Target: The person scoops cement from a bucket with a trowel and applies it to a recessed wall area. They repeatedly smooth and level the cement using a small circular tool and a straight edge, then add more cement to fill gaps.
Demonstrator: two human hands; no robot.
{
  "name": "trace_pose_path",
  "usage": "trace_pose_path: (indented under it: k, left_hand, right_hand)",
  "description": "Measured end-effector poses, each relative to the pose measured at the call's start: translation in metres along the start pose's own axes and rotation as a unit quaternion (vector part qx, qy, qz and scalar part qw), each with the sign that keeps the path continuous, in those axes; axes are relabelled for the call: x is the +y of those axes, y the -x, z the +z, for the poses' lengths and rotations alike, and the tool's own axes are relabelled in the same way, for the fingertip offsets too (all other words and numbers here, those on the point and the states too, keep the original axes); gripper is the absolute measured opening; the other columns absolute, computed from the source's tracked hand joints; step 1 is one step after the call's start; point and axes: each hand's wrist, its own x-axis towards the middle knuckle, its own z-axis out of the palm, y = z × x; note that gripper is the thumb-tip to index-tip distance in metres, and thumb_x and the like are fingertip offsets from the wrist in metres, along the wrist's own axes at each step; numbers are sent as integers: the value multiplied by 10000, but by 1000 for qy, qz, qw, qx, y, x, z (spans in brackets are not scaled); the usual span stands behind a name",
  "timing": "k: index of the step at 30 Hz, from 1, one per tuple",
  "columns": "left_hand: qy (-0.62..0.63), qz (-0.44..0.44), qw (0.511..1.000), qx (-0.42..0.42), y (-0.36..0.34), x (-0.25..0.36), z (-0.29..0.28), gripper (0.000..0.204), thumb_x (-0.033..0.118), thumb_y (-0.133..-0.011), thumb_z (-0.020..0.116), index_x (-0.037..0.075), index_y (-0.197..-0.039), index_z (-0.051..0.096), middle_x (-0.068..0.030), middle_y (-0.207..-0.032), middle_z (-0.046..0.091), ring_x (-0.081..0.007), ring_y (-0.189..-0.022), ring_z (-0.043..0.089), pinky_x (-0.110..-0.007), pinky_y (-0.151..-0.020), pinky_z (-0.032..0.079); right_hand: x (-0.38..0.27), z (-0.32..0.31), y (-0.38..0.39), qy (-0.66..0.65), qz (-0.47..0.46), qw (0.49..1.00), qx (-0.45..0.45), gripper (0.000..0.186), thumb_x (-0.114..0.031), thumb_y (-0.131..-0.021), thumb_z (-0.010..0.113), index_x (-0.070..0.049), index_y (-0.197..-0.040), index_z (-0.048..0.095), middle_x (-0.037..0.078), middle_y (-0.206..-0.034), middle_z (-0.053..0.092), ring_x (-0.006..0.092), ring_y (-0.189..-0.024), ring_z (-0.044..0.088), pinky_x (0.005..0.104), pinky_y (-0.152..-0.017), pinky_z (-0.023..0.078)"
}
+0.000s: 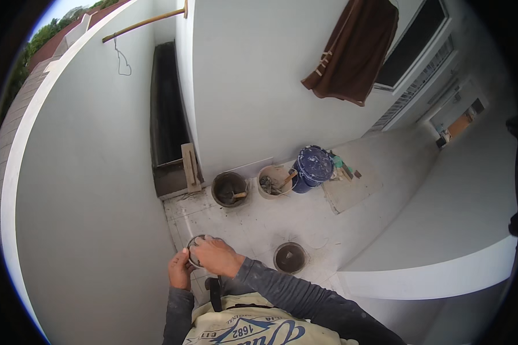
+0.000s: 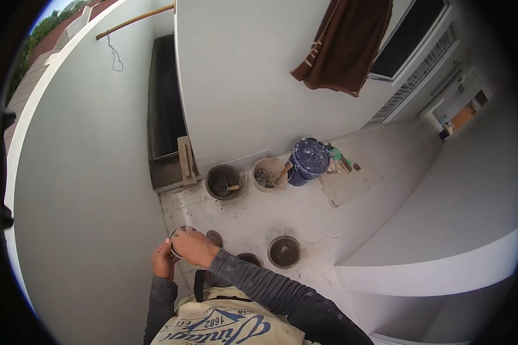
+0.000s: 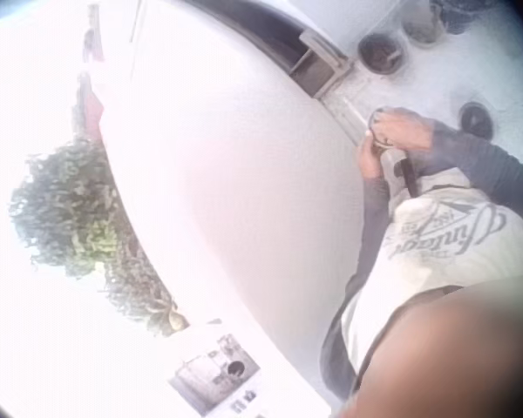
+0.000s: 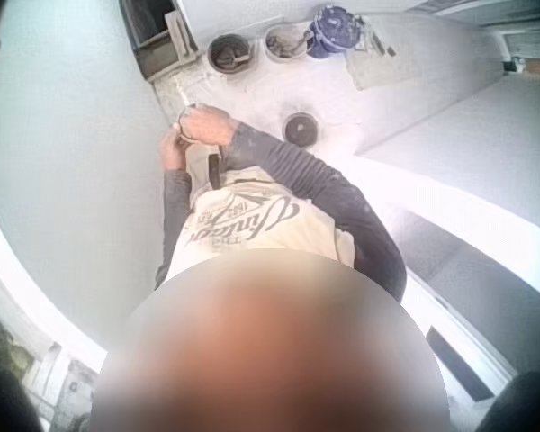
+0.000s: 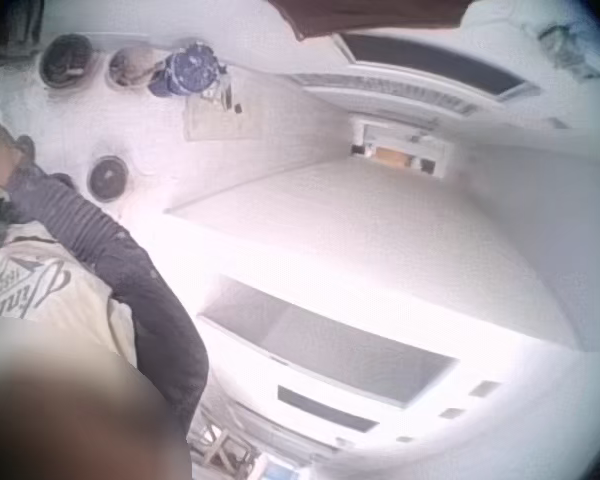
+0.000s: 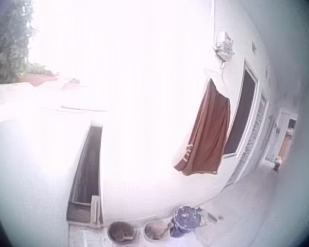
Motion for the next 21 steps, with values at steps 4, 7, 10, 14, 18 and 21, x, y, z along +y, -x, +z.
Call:
trace_pose_path:
  k: [4,7,10,14,18,21]
  left_hand:
    - [9,-34,998,44,-56,6,-32,347,360,-976,594,32,-1053,678,-29,-887,685,-115,-753,641,-275,-680,526]
    - [15,-23,995,98,-109,40,-45,367,373,-976,602,23,-1048,685,-17,-865,669,-99,-739,619,-254,-661,516]
    - [27,8,990,138,-165,55,-53,359,349,-976,611,11,-1076,682,-18,-865,669,-89,-740,605,-248,-658,513]
    - [39,18,984,170,-225,65,-64,381,322,-981,616,-25,-1133,663,-22,-884,662,-82,-781,596,-258,-666,520]
    - [44,-11,979,200,-291,47,-92,423,326,-991,601,-36,-1210,625,-43,-973,656,-95,-844,597,-263,-725,521]
    - [50,-19,983,175,-343,19,-127,451,319,-998,591,-40,-1270,587,-56,-1046,650,-109,-906,592,-272,-809,508]
  right_hand:
    - [22,-4,-82,-1,-57,996,-71,246,-26,-820,637,4,-1063,648,180,-1081,620,375,-1020,623,441,-839,547]
    - [34,-26,-162,10,-96,990,-100,298,-109,-792,693,-9,-1065,630,168,-1081,599,349,-1024,609,434,-827,536]
    - [56,-33,-224,34,-132,987,-81,291,-117,-787,699,-7,-1049,633,155,-1065,593,345,-1005,612,431,-802,543]
    - [80,-32,-299,36,-143,979,-138,277,-42,-783,663,-3,-1056,637,152,-1087,598,348,-1026,601,423,-802,560]
    - [114,-3,-365,0,-131,980,-149,272,-44,-808,625,-6,-1077,637,146,-1088,600,335,-1044,588,415,-837,542]
    - [136,35,-402,-31,-116,987,-108,291,-42,-831,588,-7,-1117,632,141,-1101,605,326,-1066,577,414,-882,516]
